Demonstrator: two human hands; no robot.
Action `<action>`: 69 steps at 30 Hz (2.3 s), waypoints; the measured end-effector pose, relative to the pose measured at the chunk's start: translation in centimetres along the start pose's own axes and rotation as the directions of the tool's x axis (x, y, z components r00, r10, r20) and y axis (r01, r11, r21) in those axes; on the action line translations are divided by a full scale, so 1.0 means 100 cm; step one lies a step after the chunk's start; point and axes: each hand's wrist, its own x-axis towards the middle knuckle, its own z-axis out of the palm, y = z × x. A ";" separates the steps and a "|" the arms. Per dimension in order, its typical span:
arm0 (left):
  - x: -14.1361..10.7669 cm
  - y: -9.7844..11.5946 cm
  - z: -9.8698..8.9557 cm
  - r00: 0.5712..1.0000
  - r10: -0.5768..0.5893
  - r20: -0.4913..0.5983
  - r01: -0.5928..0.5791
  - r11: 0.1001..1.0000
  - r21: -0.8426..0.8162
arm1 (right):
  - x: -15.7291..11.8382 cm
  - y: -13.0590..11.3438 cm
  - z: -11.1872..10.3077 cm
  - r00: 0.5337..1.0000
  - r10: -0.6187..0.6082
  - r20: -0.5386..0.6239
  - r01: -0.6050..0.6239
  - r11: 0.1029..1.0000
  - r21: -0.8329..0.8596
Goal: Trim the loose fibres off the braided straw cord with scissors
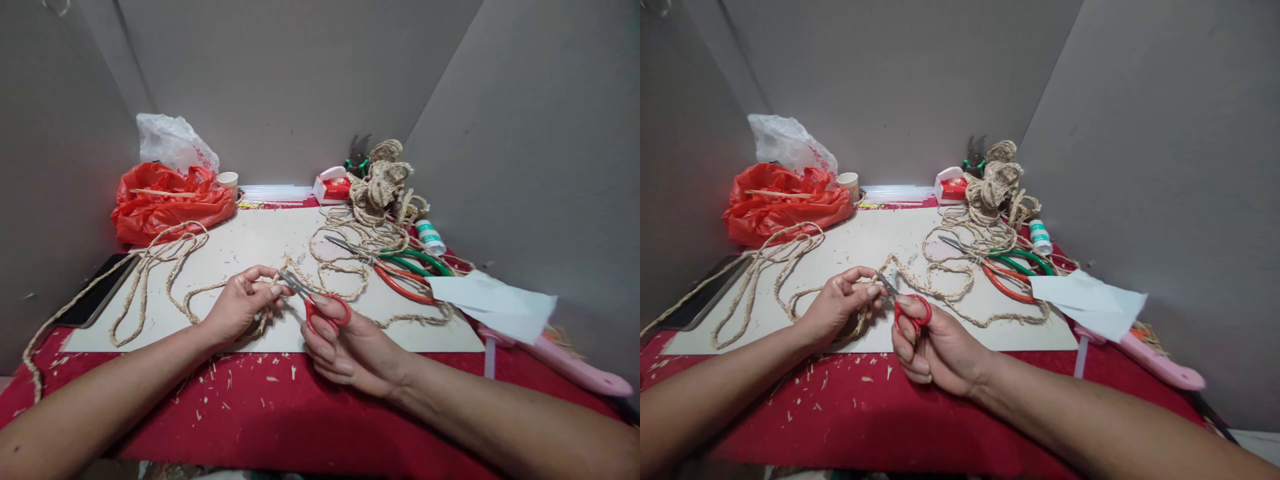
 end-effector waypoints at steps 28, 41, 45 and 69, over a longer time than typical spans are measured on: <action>0.001 0.000 -0.002 0.998 0.035 0.043 -0.037 0.999 0.034 | 0.002 -0.001 -0.008 0.984 0.065 0.169 -0.066 0.998 0.003; 0.002 -0.006 -0.007 0.999 -0.020 0.035 0.022 0.998 -0.056 | 0.004 0.001 -0.007 0.989 0.053 0.135 -0.065 0.994 0.088; 0.001 -0.008 -0.010 0.997 -0.052 0.051 0.057 0.993 -0.107 | 0.002 0.005 -0.007 0.984 0.092 0.155 -0.112 0.985 0.129; 0.007 -0.003 -0.020 0.992 -0.100 0.078 0.115 0.966 -0.230 | -0.002 -0.007 -0.010 0.984 -0.078 0.163 0.088 0.994 -0.060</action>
